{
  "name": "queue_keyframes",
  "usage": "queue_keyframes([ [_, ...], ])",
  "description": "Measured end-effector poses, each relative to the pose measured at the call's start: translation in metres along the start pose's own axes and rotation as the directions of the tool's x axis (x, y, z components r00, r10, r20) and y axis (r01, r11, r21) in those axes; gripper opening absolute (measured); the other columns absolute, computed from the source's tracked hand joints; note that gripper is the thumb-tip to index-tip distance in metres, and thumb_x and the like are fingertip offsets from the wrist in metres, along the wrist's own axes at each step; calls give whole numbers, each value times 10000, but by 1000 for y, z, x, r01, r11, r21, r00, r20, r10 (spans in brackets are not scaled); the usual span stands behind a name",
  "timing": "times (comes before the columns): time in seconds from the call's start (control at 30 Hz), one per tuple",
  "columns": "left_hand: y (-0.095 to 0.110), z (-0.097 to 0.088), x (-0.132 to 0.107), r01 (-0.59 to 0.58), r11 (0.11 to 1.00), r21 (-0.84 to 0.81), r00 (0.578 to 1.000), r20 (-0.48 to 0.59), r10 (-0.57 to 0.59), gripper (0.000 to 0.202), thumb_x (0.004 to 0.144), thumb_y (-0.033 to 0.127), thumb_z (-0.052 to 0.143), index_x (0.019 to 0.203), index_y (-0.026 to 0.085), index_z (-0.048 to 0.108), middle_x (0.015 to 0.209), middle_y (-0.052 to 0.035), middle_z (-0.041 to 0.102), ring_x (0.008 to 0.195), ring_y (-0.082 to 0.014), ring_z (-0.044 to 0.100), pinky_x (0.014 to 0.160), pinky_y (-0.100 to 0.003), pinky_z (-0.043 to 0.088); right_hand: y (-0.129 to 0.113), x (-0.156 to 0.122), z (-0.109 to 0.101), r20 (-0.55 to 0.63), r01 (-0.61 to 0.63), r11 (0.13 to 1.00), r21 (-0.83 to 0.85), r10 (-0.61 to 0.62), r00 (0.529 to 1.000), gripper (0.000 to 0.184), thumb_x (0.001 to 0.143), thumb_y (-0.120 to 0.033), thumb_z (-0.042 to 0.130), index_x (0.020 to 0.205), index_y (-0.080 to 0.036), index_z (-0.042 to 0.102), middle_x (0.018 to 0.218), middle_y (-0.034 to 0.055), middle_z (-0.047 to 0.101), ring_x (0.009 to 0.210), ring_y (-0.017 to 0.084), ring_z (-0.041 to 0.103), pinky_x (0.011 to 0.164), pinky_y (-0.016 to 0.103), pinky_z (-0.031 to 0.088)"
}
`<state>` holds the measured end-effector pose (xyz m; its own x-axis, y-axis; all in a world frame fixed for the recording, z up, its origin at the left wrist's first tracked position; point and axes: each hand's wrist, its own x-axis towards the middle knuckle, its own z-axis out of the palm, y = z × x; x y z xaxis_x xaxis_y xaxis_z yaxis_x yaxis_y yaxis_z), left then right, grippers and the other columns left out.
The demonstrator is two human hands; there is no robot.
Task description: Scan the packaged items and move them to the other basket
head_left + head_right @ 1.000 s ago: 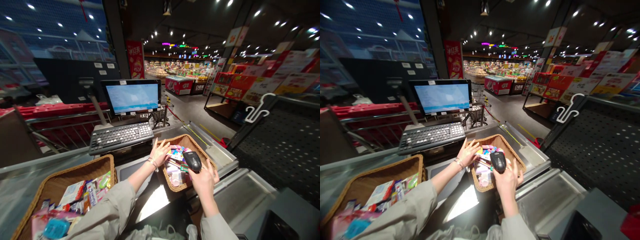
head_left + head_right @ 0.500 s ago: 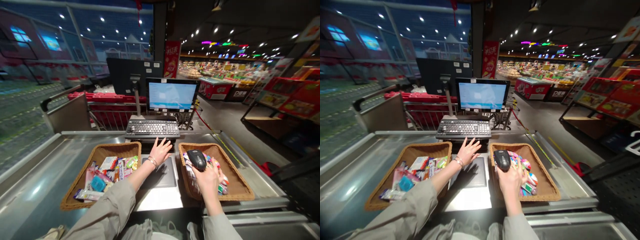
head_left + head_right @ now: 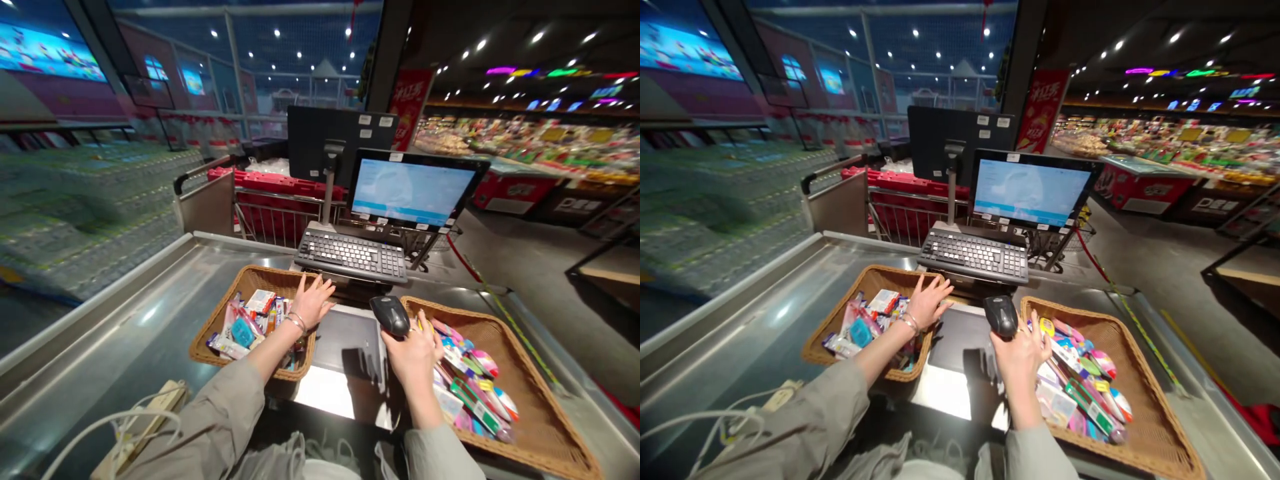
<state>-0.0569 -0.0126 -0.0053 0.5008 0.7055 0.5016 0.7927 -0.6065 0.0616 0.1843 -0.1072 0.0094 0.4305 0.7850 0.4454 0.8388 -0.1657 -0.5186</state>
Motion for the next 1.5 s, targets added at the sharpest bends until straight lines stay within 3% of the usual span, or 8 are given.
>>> queue_keyframes([
  [0.17,-29,-10,-28,146,989,10,987,60,-147,389,958,368,516,1322,251,585,1383,-80,599,1377,-287,459,1201,-650,95,-15,-6,11,62,57,998,28,-59,996,389,708,-459,538,948,-213,720,1143,122,704,1311,305,438,1086,533,202],
  [0.33,-55,-12,-50,277,961,19,946,172,-276,396,961,334,489,1348,281,554,1370,-58,611,1342,-257,506,1206,-636,1,-25,-13,19,123,83,996,33,-86,989,389,730,-449,543,977,-204,717,1158,126,700,1334,310,423,1091,541,196],
  [0.63,-78,6,-53,351,928,123,858,355,-371,423,904,295,545,1327,269,554,1329,-93,647,1216,-269,615,1206,-600,-40,-34,-23,31,173,99,994,46,-105,979,340,734,-440,533,917,-211,704,1089,109,719,1342,294,415,1103,513,166],
  [0.8,-81,30,-53,300,937,178,819,456,-348,470,826,328,646,1281,239,568,1315,-121,651,1254,-307,575,1186,-632,-35,-31,-26,37,200,91,995,28,-95,975,403,720,-471,527,961,-204,708,1110,94,721,1356,281,407,1112,501,154],
  [1.0,-81,53,-62,292,940,178,800,494,-342,431,810,373,678,1207,214,621,1358,-145,615,1311,-349,513,1162,-680,-28,-26,-31,45,202,53,999,-6,-50,978,428,727,-500,482,946,-212,712,1142,101,712,1339,280,422,1101,496,169],
  [1.23,-93,62,-70,319,935,154,795,494,-352,246,896,355,597,1065,195,678,1263,-130,677,1339,-344,478,1163,-679,24,-23,-32,50,205,48,999,-20,-43,978,445,741,-509,472,972,-212,709,1138,102,711,1331,278,415,1092,492,167],
  [1.5,-109,66,-76,387,915,109,762,521,-385,267,948,362,502,1134,298,683,1368,-55,621,1390,-357,408,1126,-733,102,-24,-34,54,214,49,999,-9,-46,976,389,747,-512,497,896,-224,712,1116,92,721,1338,281,422,1096,493,158],
])
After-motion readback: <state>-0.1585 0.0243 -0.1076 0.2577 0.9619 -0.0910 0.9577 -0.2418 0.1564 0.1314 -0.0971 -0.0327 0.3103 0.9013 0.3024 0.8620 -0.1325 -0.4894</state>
